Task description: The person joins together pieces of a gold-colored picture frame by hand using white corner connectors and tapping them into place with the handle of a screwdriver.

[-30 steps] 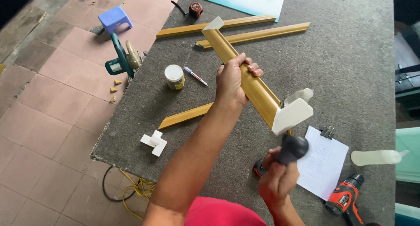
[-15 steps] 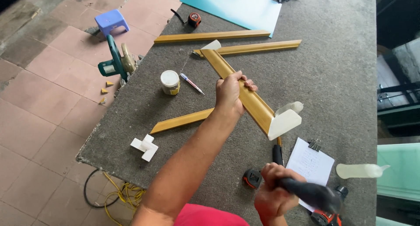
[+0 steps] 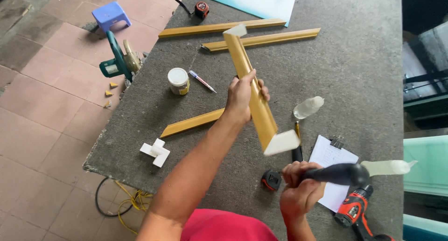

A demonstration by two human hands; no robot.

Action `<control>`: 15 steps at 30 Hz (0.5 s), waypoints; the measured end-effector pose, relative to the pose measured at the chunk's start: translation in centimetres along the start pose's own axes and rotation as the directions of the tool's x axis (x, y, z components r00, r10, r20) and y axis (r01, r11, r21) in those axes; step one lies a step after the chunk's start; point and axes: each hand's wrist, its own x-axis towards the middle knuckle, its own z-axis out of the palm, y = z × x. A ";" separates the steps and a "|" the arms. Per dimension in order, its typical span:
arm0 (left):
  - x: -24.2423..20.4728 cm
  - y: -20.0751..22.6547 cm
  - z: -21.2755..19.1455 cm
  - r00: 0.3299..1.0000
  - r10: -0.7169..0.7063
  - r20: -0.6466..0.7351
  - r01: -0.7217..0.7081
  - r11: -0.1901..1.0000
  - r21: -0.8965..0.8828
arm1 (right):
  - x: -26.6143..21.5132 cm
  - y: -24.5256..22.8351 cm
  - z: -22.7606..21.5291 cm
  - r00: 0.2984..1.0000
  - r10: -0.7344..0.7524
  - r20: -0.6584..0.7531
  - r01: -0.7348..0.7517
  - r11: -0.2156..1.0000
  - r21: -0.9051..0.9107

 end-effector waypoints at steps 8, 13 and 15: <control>5.5 -2.3 -22.2 0.986 -0.082 0.146 -0.162 -0.238 0.958 | -3.7 12.0 -9.8 0.682 0.629 -0.372 -0.653 0.296 -0.697; 7.9 -8.3 -30.0 0.973 0.063 0.221 -0.194 -0.286 0.938 | -4.2 18.8 -12.7 0.713 0.608 -0.348 -0.647 0.381 -0.660; 7.7 -9.8 -30.5 0.958 0.127 0.259 -0.218 -0.269 0.938 | -4.4 20.4 -14.0 0.740 0.582 -0.338 -0.603 0.350 -0.717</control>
